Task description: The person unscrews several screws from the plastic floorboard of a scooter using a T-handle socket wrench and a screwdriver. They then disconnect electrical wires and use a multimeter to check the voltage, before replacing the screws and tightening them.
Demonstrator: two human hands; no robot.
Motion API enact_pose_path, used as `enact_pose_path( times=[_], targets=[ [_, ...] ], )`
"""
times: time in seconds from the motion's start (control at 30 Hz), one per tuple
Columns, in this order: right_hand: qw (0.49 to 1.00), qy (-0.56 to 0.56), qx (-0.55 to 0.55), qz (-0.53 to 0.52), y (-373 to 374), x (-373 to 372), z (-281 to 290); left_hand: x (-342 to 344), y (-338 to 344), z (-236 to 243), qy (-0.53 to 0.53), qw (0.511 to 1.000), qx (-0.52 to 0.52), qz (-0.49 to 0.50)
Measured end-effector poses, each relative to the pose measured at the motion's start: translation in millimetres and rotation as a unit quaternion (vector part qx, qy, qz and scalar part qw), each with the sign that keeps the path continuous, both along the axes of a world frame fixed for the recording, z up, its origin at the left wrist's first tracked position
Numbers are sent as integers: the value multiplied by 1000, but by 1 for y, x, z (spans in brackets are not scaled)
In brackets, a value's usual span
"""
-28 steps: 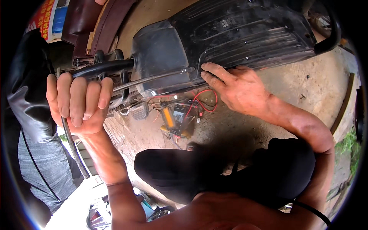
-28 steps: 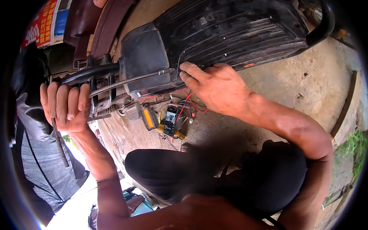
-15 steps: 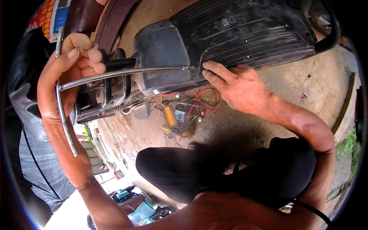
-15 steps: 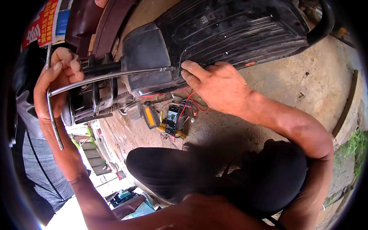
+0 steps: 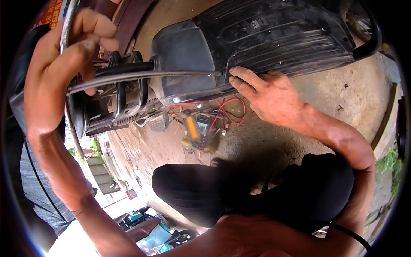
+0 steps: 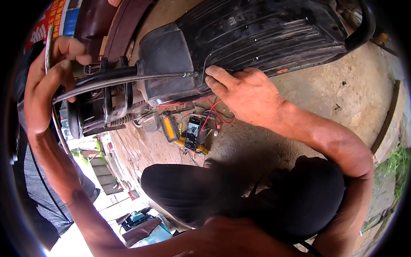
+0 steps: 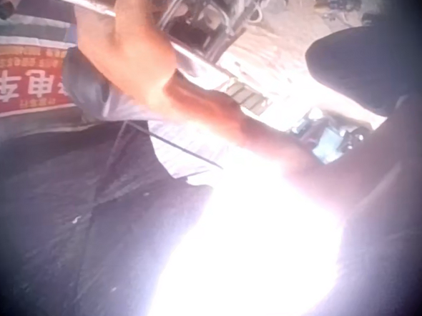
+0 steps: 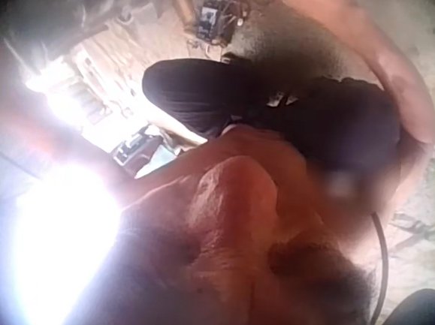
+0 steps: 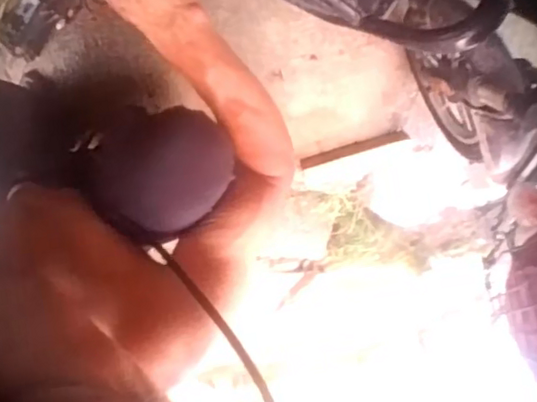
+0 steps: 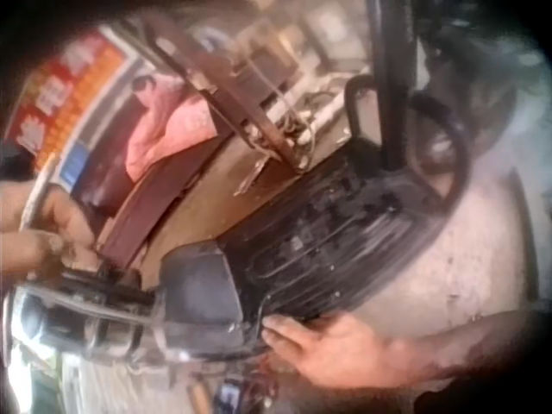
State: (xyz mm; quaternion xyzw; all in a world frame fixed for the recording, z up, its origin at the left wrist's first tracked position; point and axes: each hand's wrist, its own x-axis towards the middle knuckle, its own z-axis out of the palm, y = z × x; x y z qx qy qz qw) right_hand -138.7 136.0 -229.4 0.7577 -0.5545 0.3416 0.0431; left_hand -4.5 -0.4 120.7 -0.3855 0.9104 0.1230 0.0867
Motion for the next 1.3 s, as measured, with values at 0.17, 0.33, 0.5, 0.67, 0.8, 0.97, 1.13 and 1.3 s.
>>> enact_pose_path(
  times=[0.17, 0.33, 0.5, 0.67, 0.8, 0.97, 1.13, 1.3],
  targets=[
    [1000, 10, -5, 8, 1, -2, 8, -10, -16, 8, -44, 981, -61, -181],
    [1000, -7, -1, 4, -2, 1, -2, 2, -18, -27, 84, 869, -248, -419],
    [1000, -21, 10, 10, 1, -1, 2, 20, -10, -72, 329, 773, -432, -327],
    [998, -47, -13, 32, -3, -1, -6, 8, -6, -134, 577, 698, -360, -224],
    [999, -36, 7, 25, 1, -3, 3, 12, -14, -126, 681, 678, -105, -254],
    [999, -27, 20, 27, 1, -5, 2, 19, -13, -113, 746, 596, 227, -190],
    [998, -43, 16, 30, -1, -2, 3, 38, -28, -91, 697, 427, 575, -44],
    [999, -44, 5, 25, -2, -2, -2, 38, -48, -85, 590, 518, 618, -27]
  ],
)
